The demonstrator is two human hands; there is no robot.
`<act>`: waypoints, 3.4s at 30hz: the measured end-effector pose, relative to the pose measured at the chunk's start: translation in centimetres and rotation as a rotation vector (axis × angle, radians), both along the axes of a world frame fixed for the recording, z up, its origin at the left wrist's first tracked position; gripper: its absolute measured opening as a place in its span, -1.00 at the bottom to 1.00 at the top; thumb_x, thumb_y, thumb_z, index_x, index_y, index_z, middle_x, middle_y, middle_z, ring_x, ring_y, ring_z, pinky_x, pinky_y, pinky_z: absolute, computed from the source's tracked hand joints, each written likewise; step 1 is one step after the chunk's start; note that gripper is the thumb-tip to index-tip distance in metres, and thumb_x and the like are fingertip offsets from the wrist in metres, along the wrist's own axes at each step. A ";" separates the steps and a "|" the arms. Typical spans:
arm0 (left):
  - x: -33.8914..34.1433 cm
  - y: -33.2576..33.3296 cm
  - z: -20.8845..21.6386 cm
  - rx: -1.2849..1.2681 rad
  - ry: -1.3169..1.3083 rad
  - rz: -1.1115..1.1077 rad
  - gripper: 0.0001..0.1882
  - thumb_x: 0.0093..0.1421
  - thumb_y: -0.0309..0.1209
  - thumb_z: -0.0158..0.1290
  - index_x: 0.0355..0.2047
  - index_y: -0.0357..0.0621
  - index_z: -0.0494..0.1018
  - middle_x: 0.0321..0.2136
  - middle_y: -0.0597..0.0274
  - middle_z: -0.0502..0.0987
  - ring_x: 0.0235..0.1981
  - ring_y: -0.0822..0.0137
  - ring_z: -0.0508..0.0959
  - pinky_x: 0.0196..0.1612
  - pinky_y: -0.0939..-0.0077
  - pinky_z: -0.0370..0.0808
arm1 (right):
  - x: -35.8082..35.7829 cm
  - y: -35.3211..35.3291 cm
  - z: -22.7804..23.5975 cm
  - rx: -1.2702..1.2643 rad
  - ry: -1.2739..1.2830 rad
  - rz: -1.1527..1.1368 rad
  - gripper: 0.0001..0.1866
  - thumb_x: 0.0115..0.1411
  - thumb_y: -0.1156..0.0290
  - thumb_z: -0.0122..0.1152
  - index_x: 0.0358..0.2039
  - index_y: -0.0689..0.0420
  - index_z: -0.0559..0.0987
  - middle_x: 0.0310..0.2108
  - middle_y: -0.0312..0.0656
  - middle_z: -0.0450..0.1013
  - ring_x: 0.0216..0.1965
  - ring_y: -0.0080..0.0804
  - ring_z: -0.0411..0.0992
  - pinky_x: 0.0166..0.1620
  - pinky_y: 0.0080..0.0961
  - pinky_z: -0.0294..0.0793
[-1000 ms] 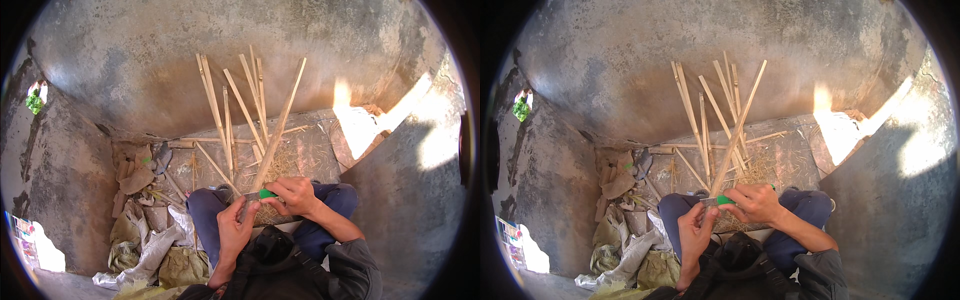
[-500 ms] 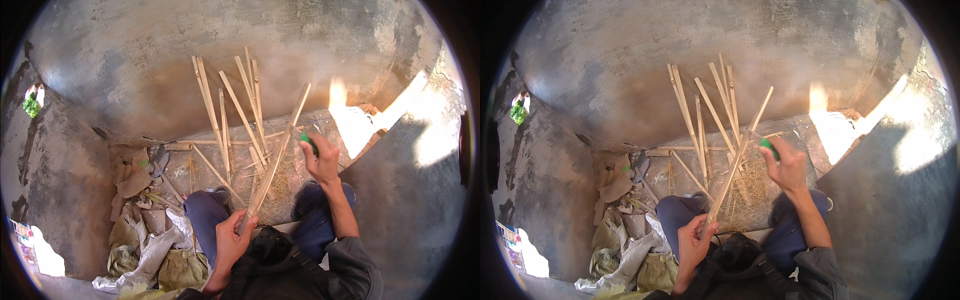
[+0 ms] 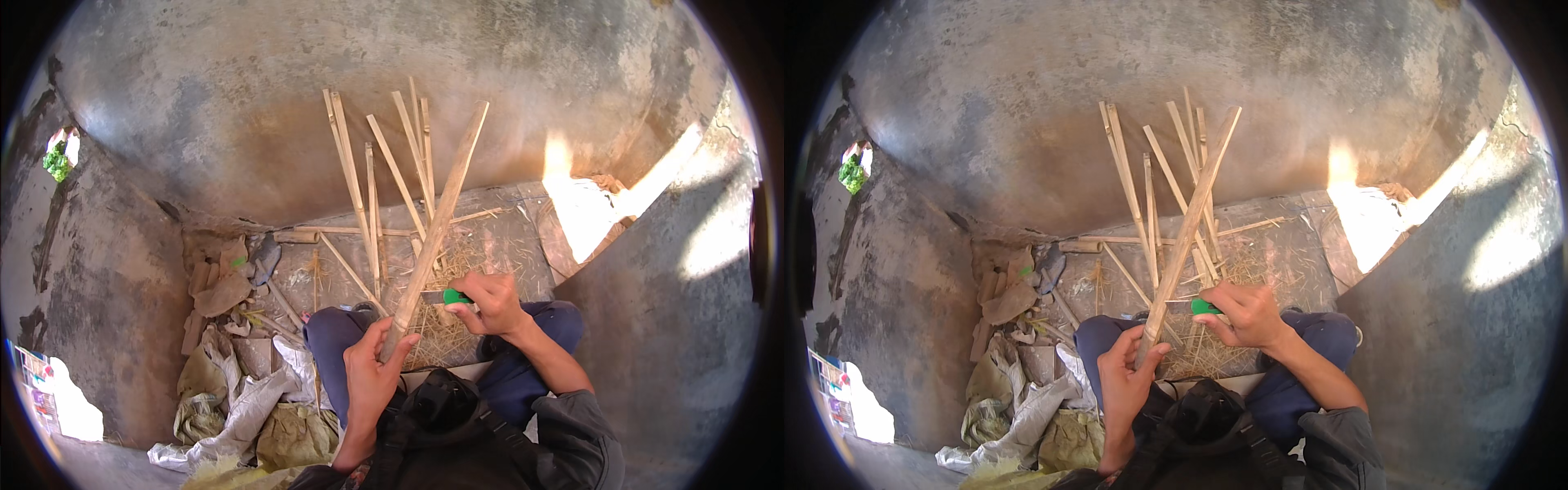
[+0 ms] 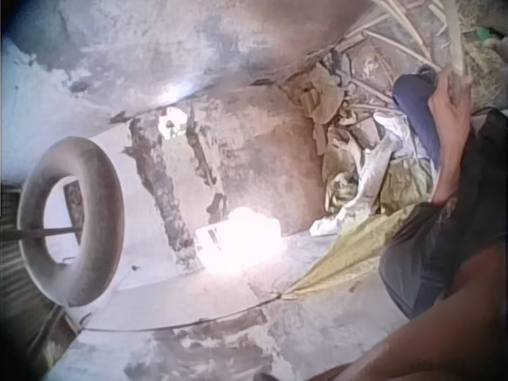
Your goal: The person uses a utility knife to whittle down a thin bamboo strip while sitting on the floor surrounded by other strips.
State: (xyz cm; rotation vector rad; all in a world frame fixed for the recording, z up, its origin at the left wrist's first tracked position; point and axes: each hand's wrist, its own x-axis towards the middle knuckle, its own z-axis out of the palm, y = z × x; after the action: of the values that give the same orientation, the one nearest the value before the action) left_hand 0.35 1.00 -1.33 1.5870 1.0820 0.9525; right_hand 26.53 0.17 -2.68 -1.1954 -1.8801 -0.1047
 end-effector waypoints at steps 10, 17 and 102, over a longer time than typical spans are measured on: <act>0.7 -0.1 0.0 0.037 0.012 0.008 -0.60 0.26 -0.46 0.49 0.02 -0.44 0.65 -0.41 0.09 0.74 -0.36 0.58 0.64 -0.32 0.52 0.58 | -1.8 -0.2 -0.3 0.002 -0.045 0.131 -0.68 0.29 0.12 0.51 -0.18 0.11 0.70 -0.48 -0.25 0.52 -0.53 -0.21 0.58 -0.47 -0.33 0.53; 0.8 -0.3 -0.9 0.138 0.025 0.062 -0.56 0.22 -0.42 0.53 -0.03 -0.51 0.65 -0.47 0.02 0.67 -0.46 0.54 0.52 -0.40 0.50 0.52 | -2.4 -0.5 0.2 -0.004 -0.030 0.089 -0.67 0.26 0.12 0.53 -0.18 0.10 0.71 -0.49 -0.27 0.51 -0.54 -0.24 0.58 -0.48 -0.33 0.52; -1.7 -0.9 -1.1 -0.179 0.007 -0.199 -0.63 0.68 -0.29 -0.02 0.12 -0.34 0.66 -0.54 0.46 0.45 -0.58 0.68 0.36 -0.51 0.69 0.26 | 2.0 0.5 0.7 -0.018 0.171 -0.187 -0.73 0.43 0.21 0.40 -0.19 0.18 0.67 -0.45 -0.12 0.57 -0.51 -0.14 0.59 -0.44 -0.29 0.50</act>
State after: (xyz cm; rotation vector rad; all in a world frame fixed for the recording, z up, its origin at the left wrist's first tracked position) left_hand -1.31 0.08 -2.43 1.5192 0.9659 0.6983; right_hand 28.56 0.67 -2.02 -1.3482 -1.6225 -0.0853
